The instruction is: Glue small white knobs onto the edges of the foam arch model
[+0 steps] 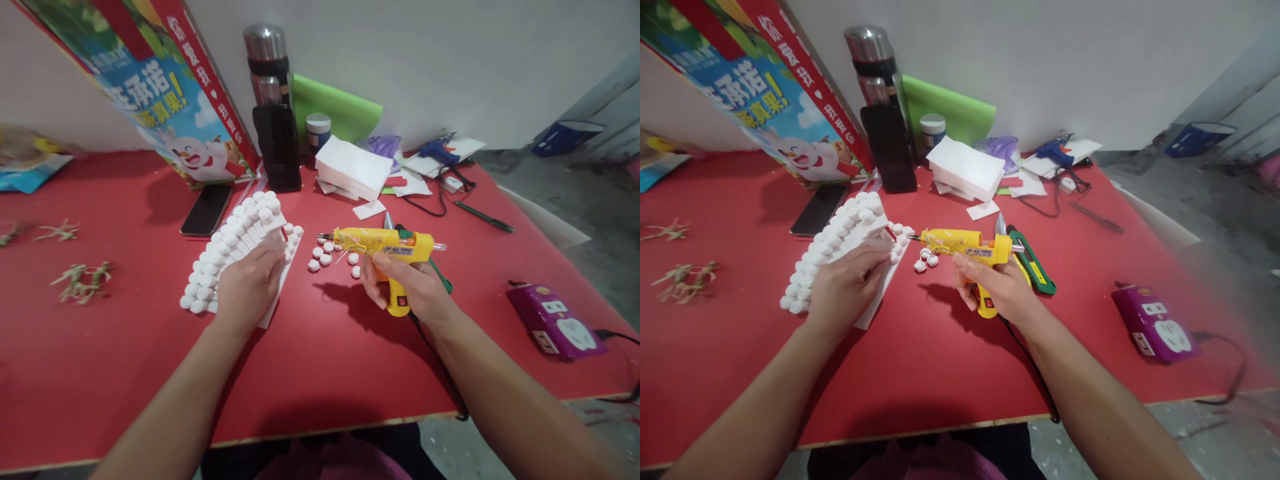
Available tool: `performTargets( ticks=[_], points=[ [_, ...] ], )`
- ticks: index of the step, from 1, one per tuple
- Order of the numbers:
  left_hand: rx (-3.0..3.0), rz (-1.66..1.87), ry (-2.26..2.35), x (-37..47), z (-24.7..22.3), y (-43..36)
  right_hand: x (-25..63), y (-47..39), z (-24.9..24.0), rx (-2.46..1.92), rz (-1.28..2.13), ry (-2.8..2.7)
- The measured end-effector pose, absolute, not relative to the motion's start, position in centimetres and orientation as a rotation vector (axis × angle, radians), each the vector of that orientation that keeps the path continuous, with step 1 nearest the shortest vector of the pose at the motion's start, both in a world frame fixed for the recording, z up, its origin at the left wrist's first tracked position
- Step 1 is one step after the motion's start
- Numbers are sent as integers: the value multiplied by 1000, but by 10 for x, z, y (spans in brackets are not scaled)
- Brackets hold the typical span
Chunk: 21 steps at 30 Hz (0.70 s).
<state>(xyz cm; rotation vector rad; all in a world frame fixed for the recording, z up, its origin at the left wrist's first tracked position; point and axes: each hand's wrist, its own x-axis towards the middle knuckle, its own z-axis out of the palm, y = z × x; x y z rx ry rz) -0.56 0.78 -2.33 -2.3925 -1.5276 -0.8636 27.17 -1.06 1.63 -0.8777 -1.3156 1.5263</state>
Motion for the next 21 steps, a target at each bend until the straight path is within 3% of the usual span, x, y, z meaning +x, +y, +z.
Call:
performTargets(
  ticks=[21],
  points=[
    [-2423,-936,-1533,-3,-24,8,271,-11,17,-862,1539,-1291]
  ],
)
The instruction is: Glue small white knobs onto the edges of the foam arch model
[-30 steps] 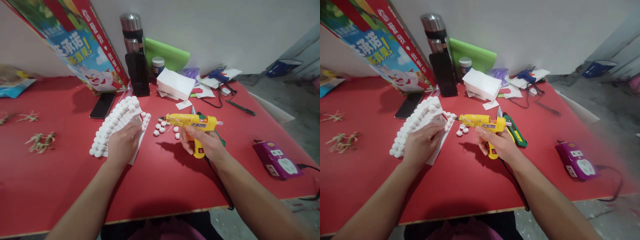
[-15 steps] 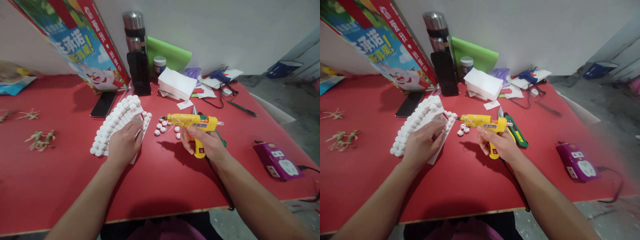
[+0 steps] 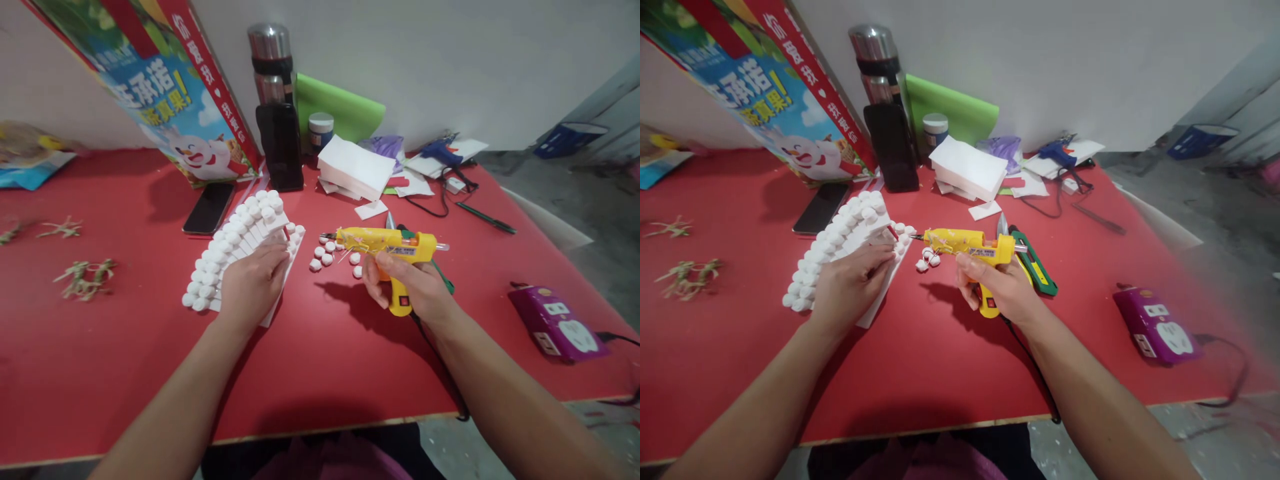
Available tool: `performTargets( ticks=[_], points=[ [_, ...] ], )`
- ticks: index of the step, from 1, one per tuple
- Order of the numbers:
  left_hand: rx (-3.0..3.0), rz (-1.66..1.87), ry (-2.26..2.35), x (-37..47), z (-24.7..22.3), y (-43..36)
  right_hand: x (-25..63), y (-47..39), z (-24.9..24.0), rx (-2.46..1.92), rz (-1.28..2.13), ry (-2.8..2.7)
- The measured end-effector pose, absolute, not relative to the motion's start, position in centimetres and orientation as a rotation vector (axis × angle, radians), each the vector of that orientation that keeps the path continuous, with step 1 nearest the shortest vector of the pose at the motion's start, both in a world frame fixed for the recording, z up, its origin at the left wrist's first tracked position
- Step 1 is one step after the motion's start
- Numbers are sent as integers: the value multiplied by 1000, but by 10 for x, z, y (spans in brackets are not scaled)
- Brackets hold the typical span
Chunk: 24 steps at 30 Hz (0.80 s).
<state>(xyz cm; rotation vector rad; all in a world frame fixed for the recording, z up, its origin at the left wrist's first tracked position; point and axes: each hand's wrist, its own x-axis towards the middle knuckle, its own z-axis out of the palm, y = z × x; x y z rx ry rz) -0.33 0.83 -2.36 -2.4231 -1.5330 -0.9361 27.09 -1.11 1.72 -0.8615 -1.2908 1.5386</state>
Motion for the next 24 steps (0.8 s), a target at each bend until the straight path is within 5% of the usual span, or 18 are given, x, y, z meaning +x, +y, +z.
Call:
performTargets(
  ticks=[24],
  points=[
    [-2386,-876,-1531,0,-13,0,271,-12,19,-907,1522,-1308]
  ],
)
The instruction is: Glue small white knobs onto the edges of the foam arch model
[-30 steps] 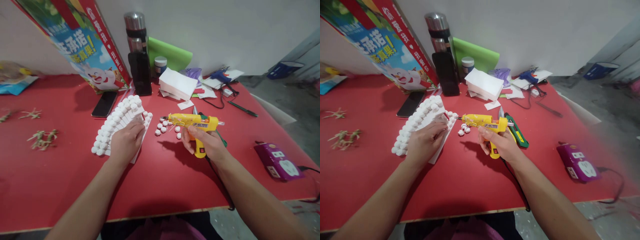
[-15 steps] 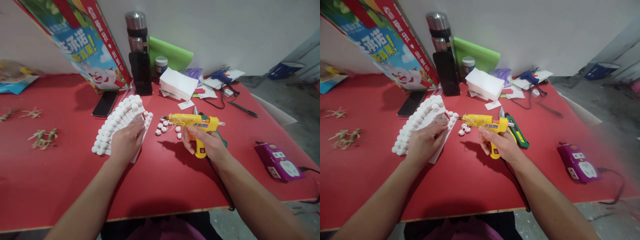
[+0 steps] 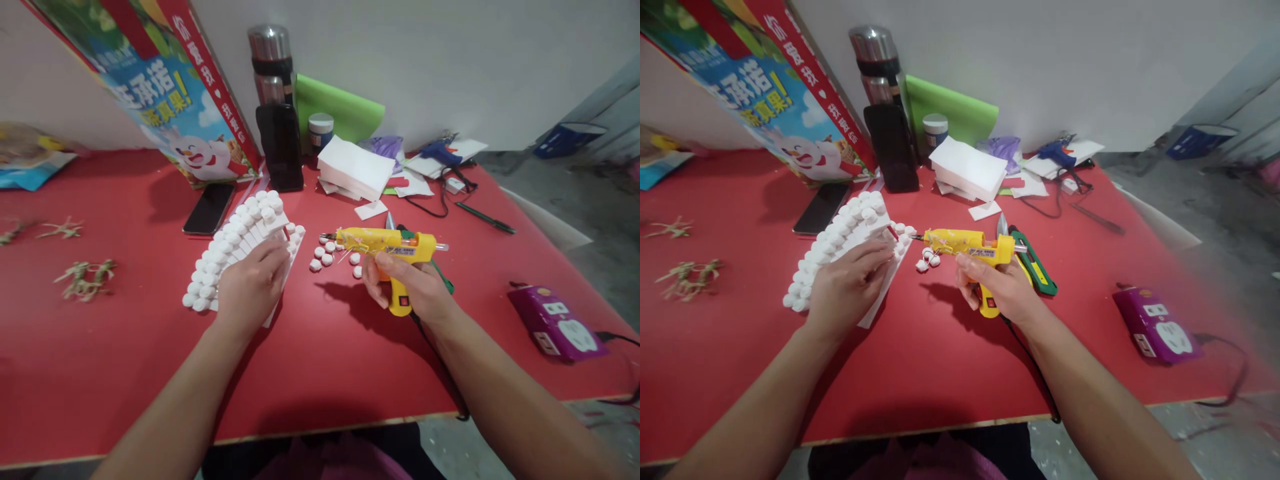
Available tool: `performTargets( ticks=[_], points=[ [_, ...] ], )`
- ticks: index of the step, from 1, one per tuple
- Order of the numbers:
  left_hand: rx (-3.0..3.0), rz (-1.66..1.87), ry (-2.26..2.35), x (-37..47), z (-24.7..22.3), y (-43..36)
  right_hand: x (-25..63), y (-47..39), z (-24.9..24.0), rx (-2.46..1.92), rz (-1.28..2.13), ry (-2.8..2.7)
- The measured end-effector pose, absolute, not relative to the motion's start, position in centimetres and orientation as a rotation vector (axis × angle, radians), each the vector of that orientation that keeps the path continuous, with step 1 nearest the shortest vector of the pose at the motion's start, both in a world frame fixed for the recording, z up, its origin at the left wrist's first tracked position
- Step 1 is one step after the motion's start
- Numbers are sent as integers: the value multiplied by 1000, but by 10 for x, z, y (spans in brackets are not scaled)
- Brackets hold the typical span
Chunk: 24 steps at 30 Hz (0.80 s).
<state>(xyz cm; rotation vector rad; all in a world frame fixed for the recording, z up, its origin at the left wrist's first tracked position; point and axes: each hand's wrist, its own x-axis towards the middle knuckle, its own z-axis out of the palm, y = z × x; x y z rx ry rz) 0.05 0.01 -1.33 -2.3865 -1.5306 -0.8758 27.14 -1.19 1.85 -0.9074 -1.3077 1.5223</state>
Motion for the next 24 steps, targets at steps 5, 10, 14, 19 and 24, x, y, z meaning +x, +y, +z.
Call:
performTargets(
  ticks=[5,10,14,19,24],
  points=[
    [-2368,-768,-1512,0,-13,1,271,-12,19,-902,1520,-1283],
    [-2386,-780,-1512,-1,-15,2,271,-12,18,-907,1533,-1270],
    [-2392,-759,-1525,-1,-15,2,271,-12,20,-910,1527,-1285],
    [-2375,-858,-1534,3,-10,-3,272,-10,23,-889,1516,-1204],
    [-2570,-907,-1415,21,-15,-5,274,-9,22,-915,1470,-1130]
  ],
)
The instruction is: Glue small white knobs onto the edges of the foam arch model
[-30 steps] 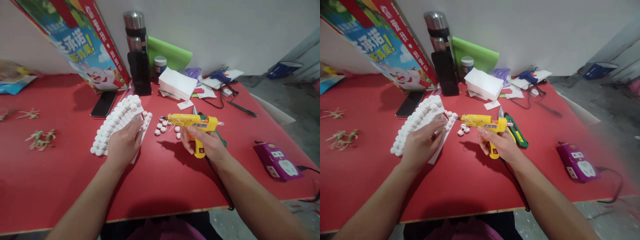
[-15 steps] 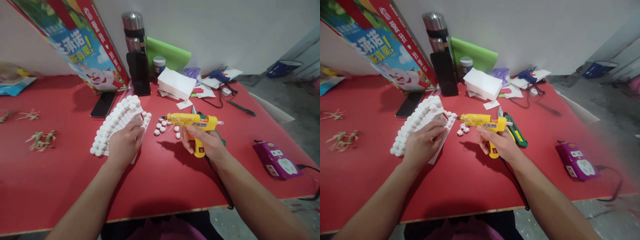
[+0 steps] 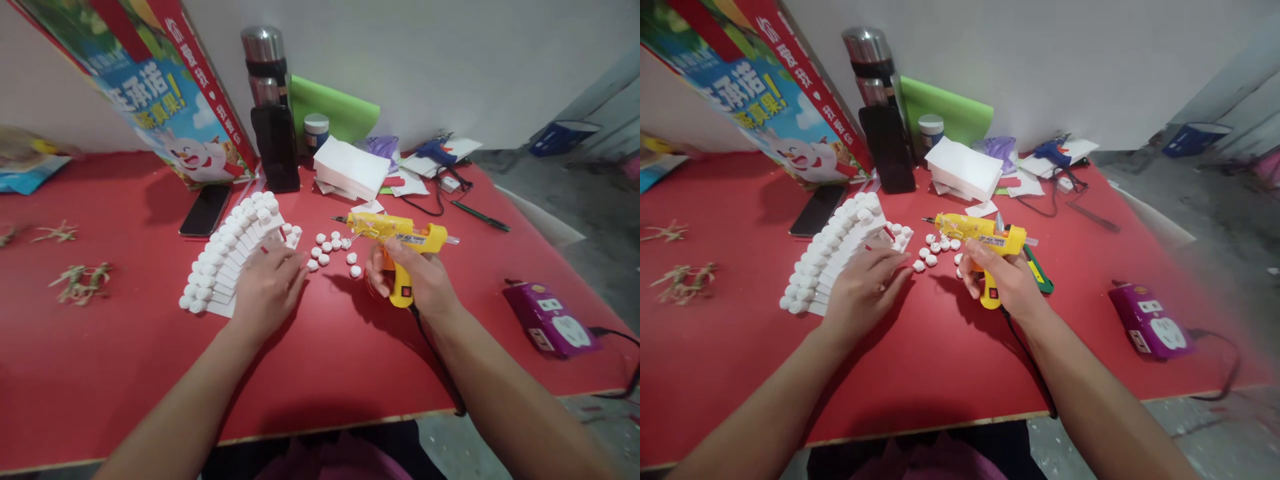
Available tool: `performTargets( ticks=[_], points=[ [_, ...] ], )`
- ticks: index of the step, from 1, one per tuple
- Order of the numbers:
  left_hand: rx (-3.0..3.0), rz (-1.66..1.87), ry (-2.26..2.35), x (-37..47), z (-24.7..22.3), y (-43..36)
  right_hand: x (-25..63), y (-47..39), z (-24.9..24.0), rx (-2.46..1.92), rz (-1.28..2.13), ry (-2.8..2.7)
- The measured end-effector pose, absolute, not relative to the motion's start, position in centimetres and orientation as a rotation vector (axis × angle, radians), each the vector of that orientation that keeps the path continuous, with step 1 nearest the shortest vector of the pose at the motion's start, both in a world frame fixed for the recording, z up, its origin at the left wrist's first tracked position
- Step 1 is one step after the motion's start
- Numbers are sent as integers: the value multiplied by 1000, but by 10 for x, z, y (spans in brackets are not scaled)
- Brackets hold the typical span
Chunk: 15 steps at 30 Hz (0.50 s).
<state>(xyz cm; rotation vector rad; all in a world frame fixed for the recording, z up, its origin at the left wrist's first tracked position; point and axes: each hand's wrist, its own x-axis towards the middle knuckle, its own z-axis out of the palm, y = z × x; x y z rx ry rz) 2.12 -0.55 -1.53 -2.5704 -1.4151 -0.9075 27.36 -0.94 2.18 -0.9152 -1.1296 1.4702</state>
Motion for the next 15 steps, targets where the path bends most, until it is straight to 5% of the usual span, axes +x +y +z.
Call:
performTargets(
  ticks=[9,15],
  points=[
    [-2701,-546,-1397,44,-25,-12,273,-10,20,-906,1478,-1131],
    [-2972,-1030,-1305,50,-13,-32,272,-9,17,-905,1488,-1112]
  ],
)
